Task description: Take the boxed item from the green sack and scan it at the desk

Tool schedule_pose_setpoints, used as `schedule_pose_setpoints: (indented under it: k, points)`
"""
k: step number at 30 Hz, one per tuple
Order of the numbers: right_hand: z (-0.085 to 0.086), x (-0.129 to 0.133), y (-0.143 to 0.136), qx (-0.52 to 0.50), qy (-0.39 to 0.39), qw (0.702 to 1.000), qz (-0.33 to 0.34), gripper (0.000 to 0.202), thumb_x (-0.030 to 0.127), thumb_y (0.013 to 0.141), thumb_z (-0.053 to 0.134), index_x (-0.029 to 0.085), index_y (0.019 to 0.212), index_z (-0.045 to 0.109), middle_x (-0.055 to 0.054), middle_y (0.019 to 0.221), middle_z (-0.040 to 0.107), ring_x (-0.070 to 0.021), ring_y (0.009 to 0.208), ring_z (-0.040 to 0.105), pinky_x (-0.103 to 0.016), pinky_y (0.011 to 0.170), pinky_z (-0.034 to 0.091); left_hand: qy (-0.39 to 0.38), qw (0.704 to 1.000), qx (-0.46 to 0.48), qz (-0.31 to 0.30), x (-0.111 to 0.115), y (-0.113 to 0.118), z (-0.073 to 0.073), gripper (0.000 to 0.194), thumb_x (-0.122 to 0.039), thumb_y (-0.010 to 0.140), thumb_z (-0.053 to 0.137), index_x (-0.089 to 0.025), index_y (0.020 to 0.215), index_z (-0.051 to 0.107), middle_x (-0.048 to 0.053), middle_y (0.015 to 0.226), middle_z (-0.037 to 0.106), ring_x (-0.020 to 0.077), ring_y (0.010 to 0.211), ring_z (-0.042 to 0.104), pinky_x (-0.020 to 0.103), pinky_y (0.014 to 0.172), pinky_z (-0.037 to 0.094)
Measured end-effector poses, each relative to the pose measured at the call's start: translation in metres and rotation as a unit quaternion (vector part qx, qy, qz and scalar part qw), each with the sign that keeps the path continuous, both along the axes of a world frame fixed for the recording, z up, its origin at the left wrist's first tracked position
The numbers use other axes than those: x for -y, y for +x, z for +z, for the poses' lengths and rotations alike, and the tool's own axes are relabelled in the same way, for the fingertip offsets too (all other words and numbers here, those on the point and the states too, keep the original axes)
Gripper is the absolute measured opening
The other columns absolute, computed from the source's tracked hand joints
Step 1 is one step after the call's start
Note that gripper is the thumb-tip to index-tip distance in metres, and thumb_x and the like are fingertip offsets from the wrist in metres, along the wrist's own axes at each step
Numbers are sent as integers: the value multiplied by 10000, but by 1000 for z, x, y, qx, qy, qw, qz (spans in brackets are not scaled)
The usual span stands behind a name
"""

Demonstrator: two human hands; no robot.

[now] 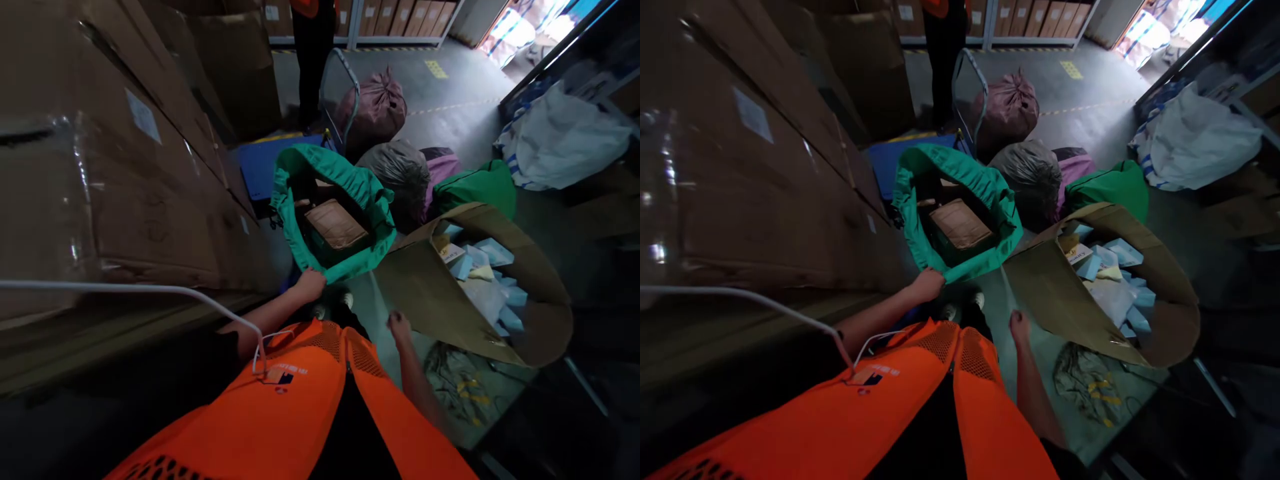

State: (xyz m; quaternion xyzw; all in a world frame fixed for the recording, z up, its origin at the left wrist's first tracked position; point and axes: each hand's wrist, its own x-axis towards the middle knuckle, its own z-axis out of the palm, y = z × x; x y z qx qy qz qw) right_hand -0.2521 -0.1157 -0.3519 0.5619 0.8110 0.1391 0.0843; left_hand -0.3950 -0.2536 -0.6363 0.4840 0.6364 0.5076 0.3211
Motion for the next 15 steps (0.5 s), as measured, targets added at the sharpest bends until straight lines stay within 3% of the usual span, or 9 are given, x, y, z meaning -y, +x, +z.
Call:
schedule_pose_setpoints:
  k: [2,4,7,11,13,15]
  points:
    - [-2,-12,-45,-30,-18,998,42,189,187,1137,540,67,1229,655,-74,1007,654,-166,816,663,-255,785,579,0,1000,-22,-18,0,-6,11,260,-104,981,593,-8,1064,820,284,1097,749,412,1134,711,487,1079,428]
    - [-9,-23,-99,-52,-46,990,121,333,205,1099,461,46,1333,637,-112,1110,671,-194,918,687,-257,830,575,-3,999,-27,-28,2,-11,20,277,-167,1021,602,-15,1102,818,282,1122,752,424,1162,706,505,1094,425]
    - [-33,-33,-179,-41,-104,971,213,390,195,1045,451,41,1334,662,-119,1148,679,-213,1010,685,-267,902,575,-18,999,-11,-31,5,-18,31,331,-265,1061,613,-12,1169,798,289,1140,751,442,1165,711,535,1098,441]
    - [-97,-57,-258,35,-191,941,278,367,70,1017,473,63,1297,710,-98,1238,674,-181,1168,647,-250,1082,512,-31,999,31,-29,-9,-28,48,489,-350,1095,573,-7,1435,652,276,1174,747,430,1142,723,504,1018,513]
    - [-137,-78,-281,83,-220,930,283,370,10,1022,495,61,1329,696,-106,1290,655,-179,1232,621,-286,1149,481,-28,998,55,-34,-25,-37,58,586,-383,1092,577,-26,1556,552,263,1245,732,421,1175,715,489,1009,528]
    - [-173,-105,-295,129,-233,922,281,283,51,1077,586,68,1343,681,-123,1320,632,-216,1262,606,-380,1172,486,-16,995,86,-46,-45,-48,66,638,-401,1071,604,-62,1605,518,252,1341,701,417,1223,697,481,1014,534]
